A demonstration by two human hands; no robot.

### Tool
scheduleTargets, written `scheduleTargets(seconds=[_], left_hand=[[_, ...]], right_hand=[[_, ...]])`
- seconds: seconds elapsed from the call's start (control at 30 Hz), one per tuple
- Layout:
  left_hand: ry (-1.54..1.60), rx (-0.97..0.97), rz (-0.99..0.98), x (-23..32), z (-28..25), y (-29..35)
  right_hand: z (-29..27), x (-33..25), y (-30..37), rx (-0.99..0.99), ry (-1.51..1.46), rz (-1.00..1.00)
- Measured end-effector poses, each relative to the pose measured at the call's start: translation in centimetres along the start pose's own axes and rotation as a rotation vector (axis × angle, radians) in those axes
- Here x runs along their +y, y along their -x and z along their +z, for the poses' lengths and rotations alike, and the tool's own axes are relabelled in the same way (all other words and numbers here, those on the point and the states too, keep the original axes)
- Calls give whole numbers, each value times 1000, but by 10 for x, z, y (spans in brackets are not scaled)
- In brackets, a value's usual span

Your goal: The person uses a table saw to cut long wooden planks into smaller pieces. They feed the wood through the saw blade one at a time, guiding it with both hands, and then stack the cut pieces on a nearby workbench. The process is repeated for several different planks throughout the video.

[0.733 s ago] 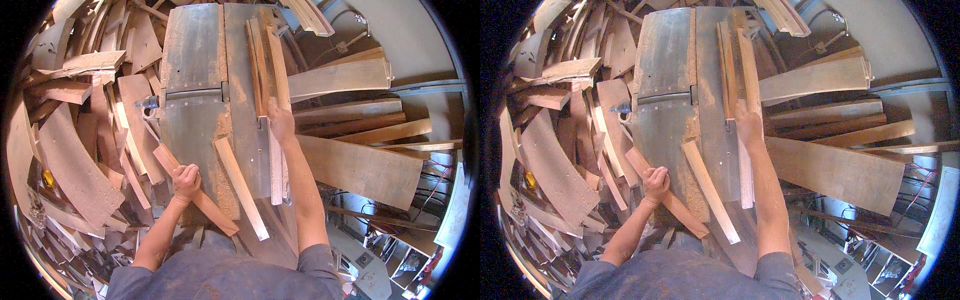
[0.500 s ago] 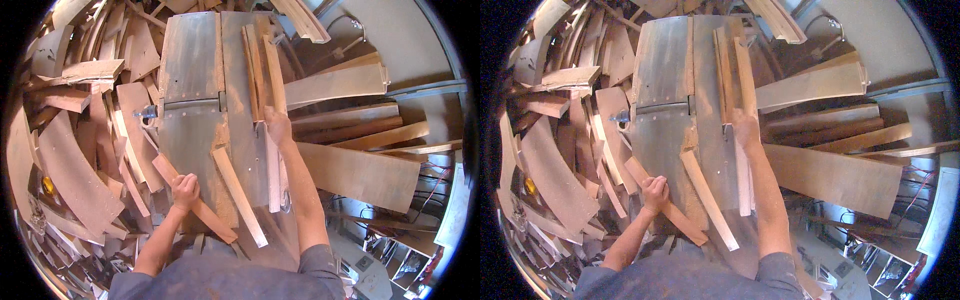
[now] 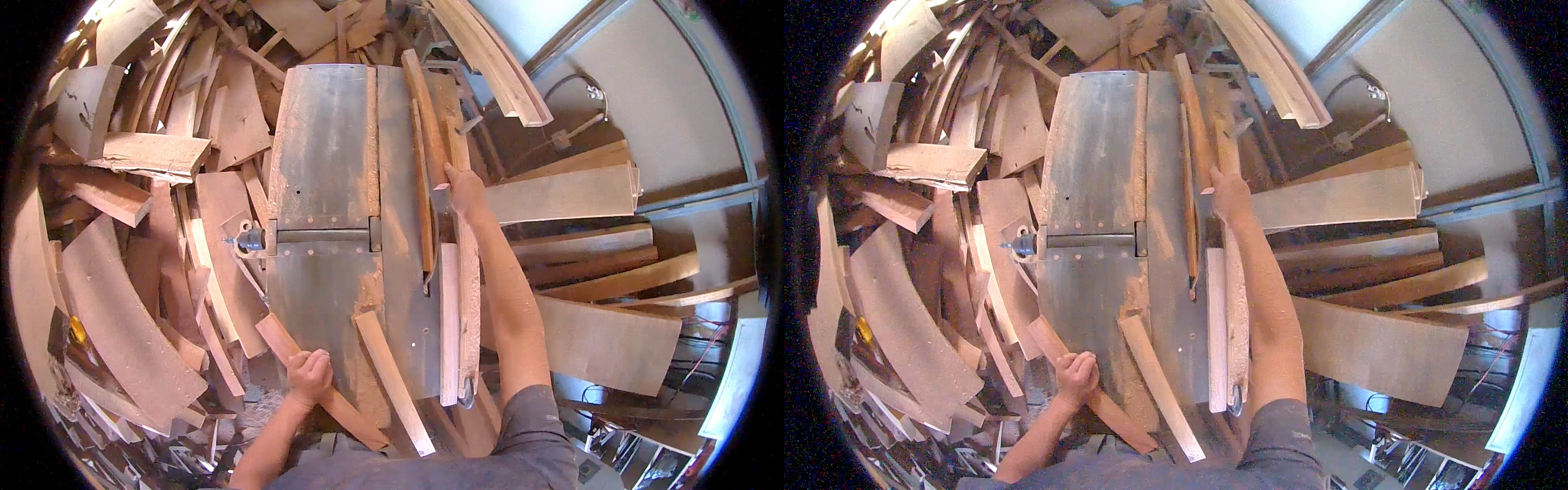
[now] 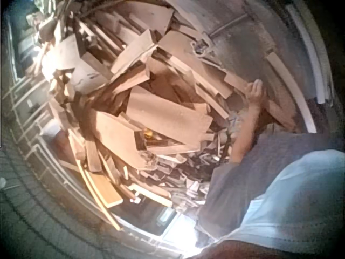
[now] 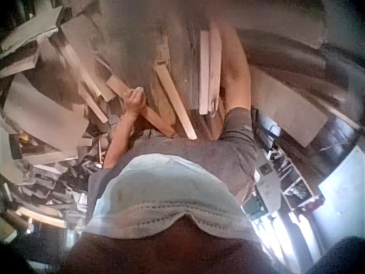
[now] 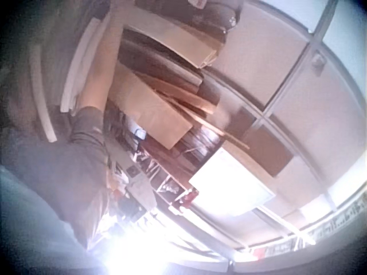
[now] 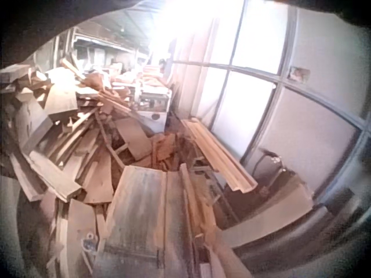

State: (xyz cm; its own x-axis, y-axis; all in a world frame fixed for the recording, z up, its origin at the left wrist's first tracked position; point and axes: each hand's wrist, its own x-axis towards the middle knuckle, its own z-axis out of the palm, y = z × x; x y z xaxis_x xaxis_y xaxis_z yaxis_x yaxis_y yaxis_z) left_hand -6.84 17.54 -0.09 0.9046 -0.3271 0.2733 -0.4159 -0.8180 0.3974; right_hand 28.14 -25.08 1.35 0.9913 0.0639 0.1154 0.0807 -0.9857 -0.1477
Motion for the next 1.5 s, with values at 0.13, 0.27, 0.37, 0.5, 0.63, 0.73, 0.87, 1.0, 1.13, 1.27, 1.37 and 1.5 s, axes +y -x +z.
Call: scheduleTargets(seconds=[0.13, 0.27, 0.37, 0.5, 0.63, 0.73, 0.87, 1.0, 1.13, 1.27, 1.37, 1.5], left_hand=[[-16, -42, -14, 3, -9, -7], [5, -111, -15, -1, -9, -6], [37, -88, -13, -3, -6, -3], [61, -41, -21, 1, -8, -6], [51, -26, -28, 3, -10, -4], [46, -21, -16, 5, -14, -6], [79, 60, 5, -9, 15, 15], [79, 39, 16, -1, 2, 8], [98, 37, 20, -3, 6, 9], [86, 34, 60, -2, 0, 8], [121, 49, 94, 7, -11, 8], [150, 37, 51, 18, -35, 36]], right_hand=[[-16, -14, -36, -97, -130, 94], [-8, -16, -59, -178, -71, 171], [-3, -6, -68, -31, -144, 312], [-48, 31, -76, -50, -427, 346], [-155, 0, -40, -96, -959, 561], [-216, -27, 24, -96, -1029, 641], [-258, -78, 116, -199, -1154, 640], [-269, -106, 228, -188, -1368, 710], [-257, -153, 378, -26, -1571, 825], [-226, -200, 510, 104, -1592, 959], [-202, -216, 585, 22, -1593, 1057], [-174, -234, 629, -5, -1623, 1087]])
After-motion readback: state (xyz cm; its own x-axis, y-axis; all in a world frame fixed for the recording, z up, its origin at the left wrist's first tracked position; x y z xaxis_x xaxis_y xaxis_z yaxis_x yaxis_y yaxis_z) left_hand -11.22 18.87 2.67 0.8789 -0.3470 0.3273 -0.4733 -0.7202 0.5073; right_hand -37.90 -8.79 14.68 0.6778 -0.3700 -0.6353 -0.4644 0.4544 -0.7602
